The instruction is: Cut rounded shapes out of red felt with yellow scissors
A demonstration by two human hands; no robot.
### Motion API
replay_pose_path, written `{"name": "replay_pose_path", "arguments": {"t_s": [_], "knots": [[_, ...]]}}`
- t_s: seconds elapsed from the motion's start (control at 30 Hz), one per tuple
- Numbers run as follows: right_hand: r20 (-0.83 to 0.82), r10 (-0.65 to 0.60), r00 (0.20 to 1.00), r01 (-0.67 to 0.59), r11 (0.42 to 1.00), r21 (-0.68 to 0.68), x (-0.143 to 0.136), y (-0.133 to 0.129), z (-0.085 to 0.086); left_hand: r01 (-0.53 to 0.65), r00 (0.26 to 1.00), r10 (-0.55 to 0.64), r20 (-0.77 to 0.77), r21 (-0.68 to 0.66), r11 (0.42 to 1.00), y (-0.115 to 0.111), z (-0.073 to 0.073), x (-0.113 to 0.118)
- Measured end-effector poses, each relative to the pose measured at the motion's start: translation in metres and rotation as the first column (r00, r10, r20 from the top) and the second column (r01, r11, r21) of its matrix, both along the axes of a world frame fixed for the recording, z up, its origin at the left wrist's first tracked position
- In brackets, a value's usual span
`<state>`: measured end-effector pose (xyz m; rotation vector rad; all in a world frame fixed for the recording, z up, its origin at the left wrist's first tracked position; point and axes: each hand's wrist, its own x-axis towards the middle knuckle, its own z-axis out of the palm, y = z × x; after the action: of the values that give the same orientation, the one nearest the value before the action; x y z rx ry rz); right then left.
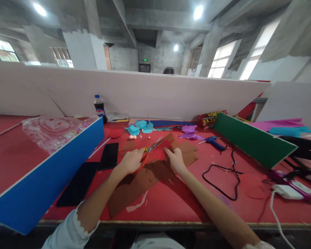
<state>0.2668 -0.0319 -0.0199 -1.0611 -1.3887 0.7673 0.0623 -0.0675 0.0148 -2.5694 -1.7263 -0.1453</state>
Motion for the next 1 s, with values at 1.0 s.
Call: {"name": "replay_pose_path", "arguments": {"t_s": [1.0], "knots": [[-0.129, -0.054, 0.99, 0.041, 0.994, -0.099, -0.001, -0.008, 0.015, 0.028, 0.999, -0.028, -0.03, -0.014, 1.0, 0.002, 0.01, -0.009]]}}
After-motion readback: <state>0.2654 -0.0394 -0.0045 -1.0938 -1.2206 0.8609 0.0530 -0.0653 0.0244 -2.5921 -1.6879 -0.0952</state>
